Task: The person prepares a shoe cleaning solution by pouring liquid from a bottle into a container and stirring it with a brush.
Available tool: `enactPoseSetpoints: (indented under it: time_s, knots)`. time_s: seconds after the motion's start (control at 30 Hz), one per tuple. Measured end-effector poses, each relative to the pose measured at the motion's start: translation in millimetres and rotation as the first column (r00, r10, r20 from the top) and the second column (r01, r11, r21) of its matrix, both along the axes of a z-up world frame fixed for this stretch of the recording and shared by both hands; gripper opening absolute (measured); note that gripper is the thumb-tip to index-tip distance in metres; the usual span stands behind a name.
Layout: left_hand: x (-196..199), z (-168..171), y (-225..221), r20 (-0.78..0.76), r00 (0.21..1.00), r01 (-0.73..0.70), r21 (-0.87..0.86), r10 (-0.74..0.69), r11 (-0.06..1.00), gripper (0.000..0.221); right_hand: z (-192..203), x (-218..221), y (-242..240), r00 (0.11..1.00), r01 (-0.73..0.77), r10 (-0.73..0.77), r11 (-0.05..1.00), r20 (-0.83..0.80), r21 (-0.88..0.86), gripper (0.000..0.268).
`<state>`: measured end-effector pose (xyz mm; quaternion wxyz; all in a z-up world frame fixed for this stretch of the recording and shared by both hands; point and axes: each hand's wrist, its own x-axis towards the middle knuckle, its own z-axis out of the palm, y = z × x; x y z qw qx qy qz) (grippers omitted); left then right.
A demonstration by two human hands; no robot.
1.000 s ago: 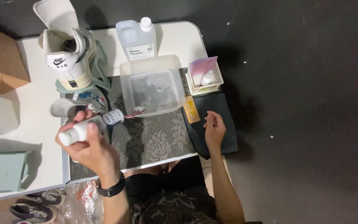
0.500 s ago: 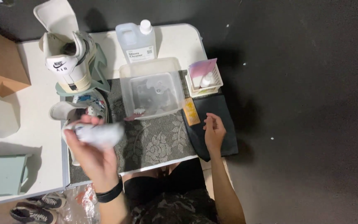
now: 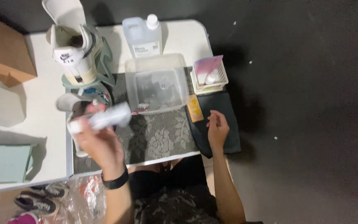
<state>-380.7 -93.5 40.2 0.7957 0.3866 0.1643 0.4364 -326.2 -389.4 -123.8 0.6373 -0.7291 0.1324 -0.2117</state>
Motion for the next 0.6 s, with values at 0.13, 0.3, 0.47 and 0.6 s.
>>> enactPoseSetpoints:
  time_s: [0.13, 0.3, 0.47, 0.6]
  knots:
    - [3.2, 25.8, -7.8, 0.023, 0.992, 0.12, -0.455, -0.124, 0.882, 0.033, 3.4, -0.5, -1.0, 1.0, 0.002, -0.001, 1.0, -0.028, 0.018, 0.015]
    - [-4.0, 20.3, -3.5, 0.0, 0.998, 0.056, -0.141, -0.057, 0.988, 0.034, 5.8, 0.1, 0.1, 1.0, -0.003, 0.004, 0.999, -0.019, 0.043, 0.017]
    - [-17.0, 3.6, 22.3, 0.353, 0.934, 0.249, -0.54, -0.052, 0.804, 0.029, 6.7, -8.9, -1.6, 1.0, -0.002, 0.002, 1.0, -0.025, 0.012, 0.017]
    - [-22.9, 7.8, 50.9, 0.118, 0.959, -0.248, -0.093, 0.258, 0.964, 0.055, 18.2, 2.4, -3.6, 0.985, -0.024, 0.038, 0.996, -0.167, 0.084, 0.024]
